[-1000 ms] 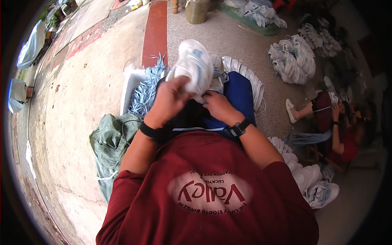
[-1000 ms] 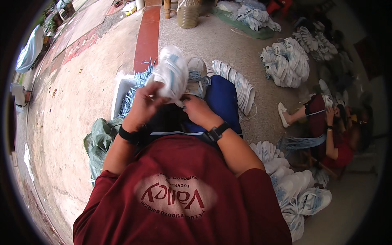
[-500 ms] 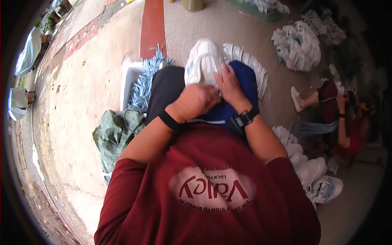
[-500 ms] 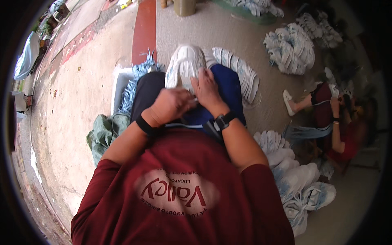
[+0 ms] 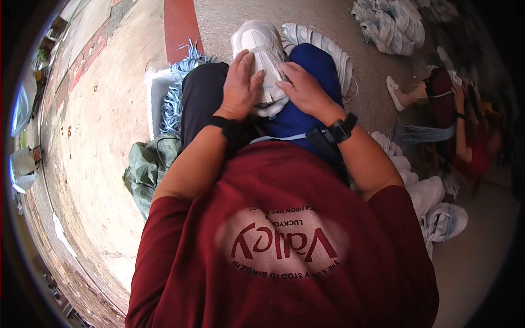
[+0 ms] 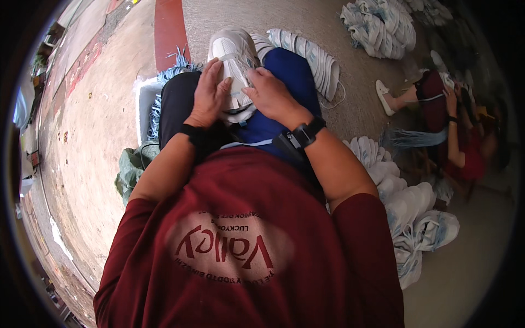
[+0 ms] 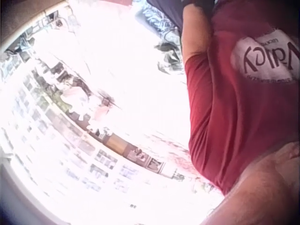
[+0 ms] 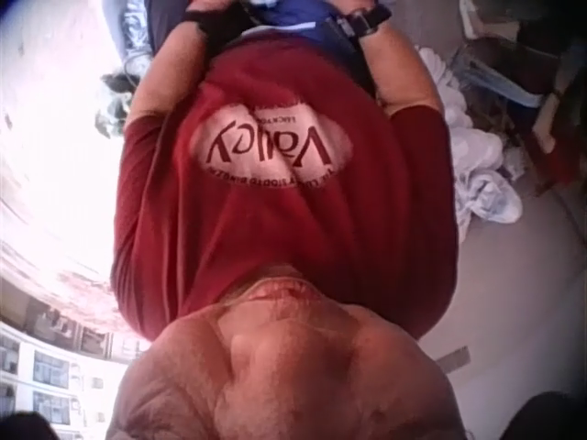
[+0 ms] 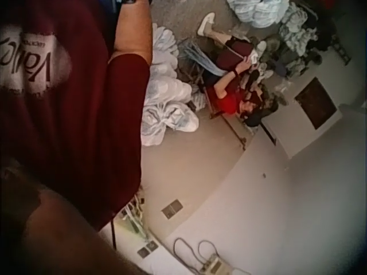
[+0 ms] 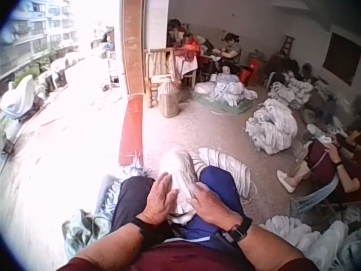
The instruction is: Insert and tie laces or blue decorative strings onto white shoe uppers at a shoe manufacturing facility.
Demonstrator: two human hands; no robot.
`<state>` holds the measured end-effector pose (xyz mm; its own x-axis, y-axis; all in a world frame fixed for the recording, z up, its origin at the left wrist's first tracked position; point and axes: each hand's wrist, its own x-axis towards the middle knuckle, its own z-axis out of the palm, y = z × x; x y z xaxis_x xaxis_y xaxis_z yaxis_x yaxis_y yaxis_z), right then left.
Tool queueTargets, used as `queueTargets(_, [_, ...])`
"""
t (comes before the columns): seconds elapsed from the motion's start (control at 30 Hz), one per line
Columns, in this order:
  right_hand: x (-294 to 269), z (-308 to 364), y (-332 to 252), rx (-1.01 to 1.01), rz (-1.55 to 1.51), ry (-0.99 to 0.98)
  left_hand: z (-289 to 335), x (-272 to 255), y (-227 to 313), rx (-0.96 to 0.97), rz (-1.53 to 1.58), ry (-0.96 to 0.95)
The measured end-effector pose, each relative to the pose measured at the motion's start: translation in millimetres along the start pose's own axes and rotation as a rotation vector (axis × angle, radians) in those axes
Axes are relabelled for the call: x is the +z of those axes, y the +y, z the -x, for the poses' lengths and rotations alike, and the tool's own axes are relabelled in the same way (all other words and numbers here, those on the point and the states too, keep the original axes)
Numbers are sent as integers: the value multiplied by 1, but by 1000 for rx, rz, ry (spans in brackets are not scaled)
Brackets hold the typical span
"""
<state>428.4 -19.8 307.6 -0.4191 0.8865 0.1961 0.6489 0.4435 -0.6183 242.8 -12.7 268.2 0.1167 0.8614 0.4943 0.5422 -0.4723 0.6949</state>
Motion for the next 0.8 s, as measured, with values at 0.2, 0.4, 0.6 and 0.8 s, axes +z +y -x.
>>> queueTargets(0.2, [-36,67,-31,-252,-19,-106,10,-62,23,-312,562,-161])
queueTargets(0.4, [-31,64,-27,-245,-116,-146,24,-73,61,-184,432,-816])
queueTargets(0.6, [-45,23,-74,-108,-465,-249,15,-90,104,-504,758,-748])
queueTargets(0.8, [-77,5,-59,-41,-383,-231,22,-140,49,-427,512,-187])
